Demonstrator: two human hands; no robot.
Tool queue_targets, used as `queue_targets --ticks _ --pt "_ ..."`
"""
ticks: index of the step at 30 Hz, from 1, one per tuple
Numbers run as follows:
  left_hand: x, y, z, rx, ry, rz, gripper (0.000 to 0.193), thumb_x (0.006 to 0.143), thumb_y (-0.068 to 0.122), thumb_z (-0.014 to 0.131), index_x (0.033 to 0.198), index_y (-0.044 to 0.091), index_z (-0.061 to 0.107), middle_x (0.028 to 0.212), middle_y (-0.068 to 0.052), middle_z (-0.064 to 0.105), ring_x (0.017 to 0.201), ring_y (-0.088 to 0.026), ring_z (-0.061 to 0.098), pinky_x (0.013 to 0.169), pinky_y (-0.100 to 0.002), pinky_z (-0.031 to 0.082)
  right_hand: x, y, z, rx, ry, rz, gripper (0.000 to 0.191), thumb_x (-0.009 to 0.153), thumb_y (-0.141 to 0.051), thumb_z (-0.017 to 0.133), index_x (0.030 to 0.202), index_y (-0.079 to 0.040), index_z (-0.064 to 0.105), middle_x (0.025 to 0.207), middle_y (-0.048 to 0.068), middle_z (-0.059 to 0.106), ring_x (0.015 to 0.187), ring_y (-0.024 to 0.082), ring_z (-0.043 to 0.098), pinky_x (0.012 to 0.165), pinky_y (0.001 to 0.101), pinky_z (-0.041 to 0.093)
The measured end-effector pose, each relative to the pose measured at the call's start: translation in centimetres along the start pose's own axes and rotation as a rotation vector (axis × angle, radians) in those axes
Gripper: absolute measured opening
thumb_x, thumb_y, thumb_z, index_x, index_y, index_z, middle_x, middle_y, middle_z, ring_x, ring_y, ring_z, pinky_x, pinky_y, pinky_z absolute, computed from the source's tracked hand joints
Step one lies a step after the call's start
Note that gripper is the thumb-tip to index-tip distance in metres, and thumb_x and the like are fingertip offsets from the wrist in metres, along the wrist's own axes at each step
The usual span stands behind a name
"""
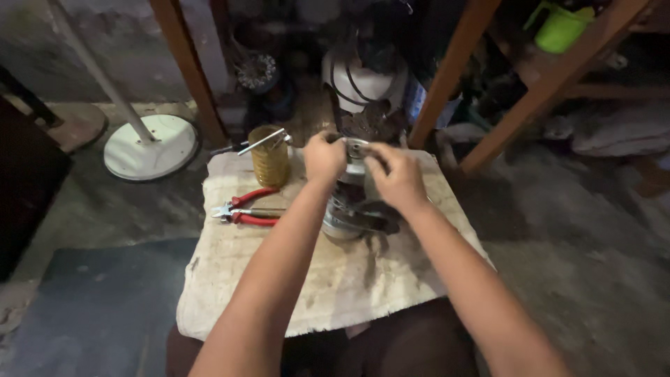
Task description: The person works on a small engine placed on a cloth-covered workbench, fitting a metal cover over the cylinder assembly and pressing it into place by hand. They then use a wrench to tighten fasteners around the engine while steadying the assembly with the other hand.
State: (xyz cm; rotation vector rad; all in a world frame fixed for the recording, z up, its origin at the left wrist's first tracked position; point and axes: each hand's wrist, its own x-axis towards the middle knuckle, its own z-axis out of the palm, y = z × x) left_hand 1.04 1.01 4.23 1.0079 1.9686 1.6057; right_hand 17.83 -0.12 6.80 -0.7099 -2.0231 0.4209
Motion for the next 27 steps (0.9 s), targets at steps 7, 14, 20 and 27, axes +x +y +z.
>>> queue_targets --ticks 7,14,20,27 --pt "0.3 -0.2 -0.1 0.003 0.012 -0.032 0.026 0.082 0.024 0.074 0.101 0.007 0.079 0.098 -0.018 0.078 0.096 -0.031 0.077 0.089 -0.038 0.057 0.2 0.6 0.5 -0.160 0.117 0.028 0.017 0.083 -0.021 0.082 0.089 -0.005 0.078 0.093 0.014 0.076 0.085 0.029 0.074 0.076 0.0360 0.057" --pt "0.0 -0.3 0.0 0.012 -0.004 -0.033 0.026 0.083 0.024 0.072 0.102 0.007 0.079 0.100 -0.018 0.078 0.098 -0.032 0.075 0.090 -0.038 0.055 0.3 2.2 -0.6 -0.133 0.056 0.359 0.023 0.093 -0.028 0.080 0.094 -0.005 0.077 0.090 0.015 0.076 0.081 0.027 0.077 0.074 0.0380 0.057" --pt "-0.1 0.2 -0.8 0.072 0.028 -0.052 0.030 0.081 0.027 0.074 0.105 0.010 0.078 0.102 -0.017 0.077 0.100 -0.032 0.074 0.092 -0.040 0.055 -1.5 1.1 -0.1 -0.118 0.125 -0.310 0.011 0.081 -0.015 0.080 0.086 -0.006 0.078 0.090 0.012 0.075 0.087 0.029 0.073 0.080 0.0390 0.057" --pt "-1.1 0.7 -0.4 0.104 0.003 -0.055 0.031 0.082 0.031 0.070 0.106 0.014 0.079 0.104 -0.014 0.077 0.103 -0.032 0.073 0.092 -0.041 0.055 1.0 1.0 0.6 -0.167 0.149 0.041 0.014 0.086 -0.017 0.081 0.082 -0.005 0.076 0.086 0.013 0.073 0.082 0.031 0.071 0.074 0.0406 0.054"
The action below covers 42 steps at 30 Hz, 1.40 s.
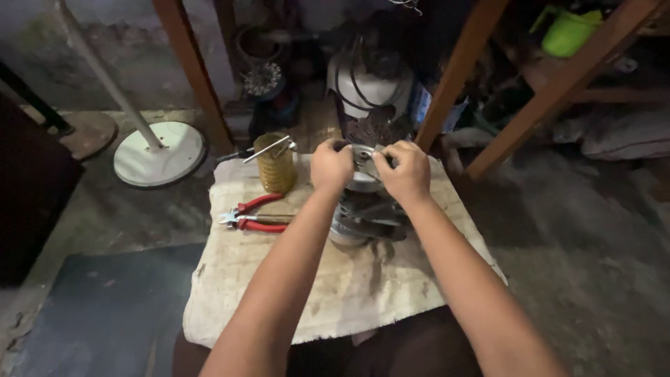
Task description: The person works on a small engine placed on a cloth-covered workbench, fitting a metal cover over the cylinder assembly and pressing it into place by hand. They then use a wrench to tighten fasteners around the engine while steadying the assembly with the other hand.
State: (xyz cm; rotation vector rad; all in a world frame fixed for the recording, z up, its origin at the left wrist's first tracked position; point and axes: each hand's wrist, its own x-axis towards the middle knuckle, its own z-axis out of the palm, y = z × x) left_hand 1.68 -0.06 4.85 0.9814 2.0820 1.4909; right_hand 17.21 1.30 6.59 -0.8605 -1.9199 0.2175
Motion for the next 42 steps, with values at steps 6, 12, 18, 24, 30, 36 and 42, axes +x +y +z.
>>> queue_targets --ticks 6,12,18,24,30,36,42 --pt "0.4 0.2 -0.6 0.010 -0.007 -0.028 0.029 0.085 0.032 0.069 0.106 0.014 0.079 0.105 -0.013 0.077 0.103 -0.032 0.073 0.091 -0.041 0.054 -1.3 -0.1 -0.1 0.033 -0.047 -0.156 0.017 0.085 -0.021 0.076 0.082 -0.004 0.074 0.084 0.014 0.069 0.081 0.034 0.069 0.072 0.0428 0.053" --pt "-0.4 0.2 0.1 -0.016 -0.009 0.029 0.027 0.085 0.030 0.068 0.104 0.014 0.080 0.102 -0.013 0.078 0.100 -0.031 0.074 0.090 -0.040 0.055 0.3 0.1 -0.1 -0.054 -0.010 0.108 0.019 0.085 -0.023 0.078 0.084 -0.004 0.075 0.084 0.015 0.070 0.079 0.034 0.069 0.071 0.0421 0.054" --pt "0.4 0.4 -0.5 0.033 0.002 -0.054 0.028 0.085 0.031 0.069 0.106 0.016 0.080 0.104 -0.014 0.077 0.102 -0.032 0.073 0.091 -0.041 0.055 -1.2 -0.9 -0.3 0.092 -0.059 -0.176 0.015 0.085 -0.022 0.077 0.085 -0.006 0.075 0.086 0.013 0.071 0.084 0.031 0.069 0.075 0.0398 0.054" --pt "-0.2 0.4 0.1 -0.017 -0.002 -0.024 0.028 0.084 0.029 0.068 0.105 0.015 0.079 0.102 -0.014 0.078 0.100 -0.032 0.073 0.090 -0.041 0.055 0.2 -0.2 0.2 -0.073 0.001 0.096 0.018 0.085 -0.023 0.079 0.081 -0.006 0.076 0.081 0.013 0.069 0.079 0.033 0.068 0.072 0.0421 0.052" --pt "0.4 -0.3 -0.4 -0.002 0.018 0.026 0.028 0.084 0.030 0.069 0.104 0.013 0.080 0.103 -0.016 0.077 0.101 -0.033 0.073 0.091 -0.041 0.055 -1.9 -0.6 0.2 0.026 -0.031 -0.120 0.019 0.083 -0.025 0.079 0.081 -0.006 0.075 0.081 0.013 0.069 0.079 0.033 0.067 0.071 0.0426 0.053" --pt "-0.1 0.2 0.2 0.034 -0.001 0.008 0.028 0.085 0.030 0.067 0.104 0.014 0.080 0.103 -0.016 0.077 0.102 -0.033 0.072 0.092 -0.042 0.055 -0.1 0.2 0.2 -0.104 0.021 0.109 0.021 0.085 -0.028 0.080 0.080 -0.008 0.076 0.081 0.012 0.069 0.078 0.035 0.066 0.070 0.0459 0.051" --pt "0.0 0.2 -0.7 0.053 0.008 -0.008 0.027 0.084 0.030 0.069 0.104 0.014 0.079 0.105 -0.016 0.076 0.103 -0.034 0.072 0.092 -0.042 0.054 -1.4 0.1 0.3 -0.100 -0.032 -0.036 0.023 0.083 -0.029 0.081 0.080 -0.007 0.075 0.082 0.015 0.069 0.080 0.038 0.067 0.071 0.0453 0.052"
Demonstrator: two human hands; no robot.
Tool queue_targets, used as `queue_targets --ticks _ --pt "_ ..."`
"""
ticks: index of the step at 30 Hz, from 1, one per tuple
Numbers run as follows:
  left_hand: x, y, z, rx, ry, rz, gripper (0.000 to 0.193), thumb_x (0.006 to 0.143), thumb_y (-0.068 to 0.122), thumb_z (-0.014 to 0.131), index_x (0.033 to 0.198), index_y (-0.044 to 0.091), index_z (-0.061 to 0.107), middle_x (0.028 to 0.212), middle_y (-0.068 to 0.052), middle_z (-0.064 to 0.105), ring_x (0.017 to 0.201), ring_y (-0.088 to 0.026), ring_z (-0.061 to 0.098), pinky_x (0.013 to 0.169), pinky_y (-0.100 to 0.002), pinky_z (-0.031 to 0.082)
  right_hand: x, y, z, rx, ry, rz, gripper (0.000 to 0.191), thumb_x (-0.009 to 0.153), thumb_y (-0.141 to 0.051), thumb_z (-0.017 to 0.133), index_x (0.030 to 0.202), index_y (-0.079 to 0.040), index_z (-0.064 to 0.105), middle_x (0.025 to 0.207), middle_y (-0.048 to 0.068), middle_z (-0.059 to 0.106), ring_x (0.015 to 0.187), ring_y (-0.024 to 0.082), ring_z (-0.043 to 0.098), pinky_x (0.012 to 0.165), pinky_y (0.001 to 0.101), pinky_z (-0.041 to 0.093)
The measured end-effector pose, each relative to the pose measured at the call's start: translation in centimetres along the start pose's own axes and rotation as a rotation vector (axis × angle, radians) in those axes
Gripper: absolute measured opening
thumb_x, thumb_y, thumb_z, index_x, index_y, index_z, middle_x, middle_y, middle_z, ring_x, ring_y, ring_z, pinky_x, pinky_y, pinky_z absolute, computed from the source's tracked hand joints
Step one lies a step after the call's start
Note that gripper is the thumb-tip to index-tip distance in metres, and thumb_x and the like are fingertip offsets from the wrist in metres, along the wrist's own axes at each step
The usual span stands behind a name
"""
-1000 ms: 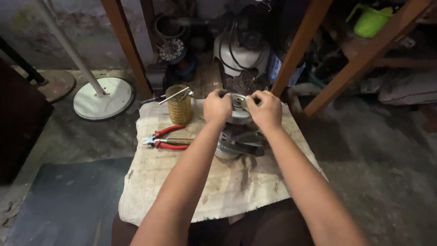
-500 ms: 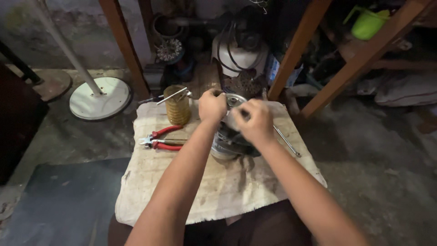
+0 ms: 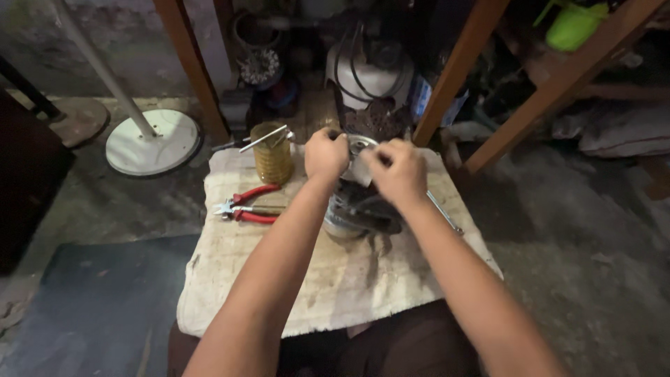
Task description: The person works on a small engine placed on a cloth-covered workbench, fitting a metal cover over the cylinder assembly and pressing it into place by hand. They then use a wrench to tighten fasteners around the engine while steadying the assembly with the other hand.
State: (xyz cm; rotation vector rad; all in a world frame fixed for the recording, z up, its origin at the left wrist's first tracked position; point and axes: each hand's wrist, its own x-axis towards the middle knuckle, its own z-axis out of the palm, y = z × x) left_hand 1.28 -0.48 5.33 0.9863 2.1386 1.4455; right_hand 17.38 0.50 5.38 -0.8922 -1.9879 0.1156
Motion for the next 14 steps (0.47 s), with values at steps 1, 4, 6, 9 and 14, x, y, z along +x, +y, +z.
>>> queue_targets --ticks 1,4,6,9,14 --pt "-0.3 0.0 0.2 -0.020 -0.005 0.014 0.027 0.084 0.030 0.068 0.104 0.014 0.079 0.104 -0.015 0.077 0.103 -0.034 0.072 0.091 -0.042 0.055 1.2 0.5 0.0 -0.016 0.013 0.101 0.023 0.084 -0.030 0.081 0.081 -0.007 0.076 0.083 0.015 0.070 0.079 0.037 0.068 0.070 0.0449 0.052" --pt "-0.7 0.1 0.5 -0.042 -0.005 0.023 0.027 0.085 0.029 0.068 0.104 0.014 0.079 0.103 -0.016 0.077 0.103 -0.034 0.072 0.091 -0.042 0.055 1.9 0.5 -0.1 -0.040 0.050 0.194 0.024 0.086 -0.030 0.081 0.083 -0.007 0.075 0.084 0.014 0.070 0.078 0.037 0.068 0.070 0.0443 0.053" --pt "-0.3 0.5 0.4 -0.042 0.000 0.011 0.027 0.084 0.029 0.068 0.104 0.014 0.079 0.103 -0.015 0.077 0.103 -0.034 0.072 0.091 -0.042 0.055 1.5 0.0 -0.2 0.010 0.034 0.114 0.022 0.085 -0.029 0.081 0.084 -0.008 0.075 0.084 0.014 0.070 0.078 0.035 0.069 0.070 0.0435 0.053" --pt "0.3 0.7 -0.1 -0.039 0.004 -0.009 0.027 0.084 0.029 0.069 0.104 0.014 0.079 0.105 -0.014 0.077 0.102 -0.033 0.073 0.091 -0.041 0.055 -0.3 -1.0 -0.6 0.106 -0.040 -0.065 0.018 0.082 -0.027 0.081 0.083 -0.009 0.076 0.082 0.013 0.069 0.076 0.033 0.069 0.069 0.0423 0.053" --pt "-0.8 0.8 -0.1 -0.040 0.012 -0.022 0.028 0.085 0.030 0.069 0.105 0.013 0.079 0.105 -0.015 0.077 0.104 -0.033 0.072 0.092 -0.042 0.054 1.6 0.4 0.0 -0.011 0.039 0.128 0.021 0.084 -0.026 0.082 0.080 -0.007 0.075 0.083 0.013 0.071 0.077 0.034 0.069 0.068 0.0433 0.053"
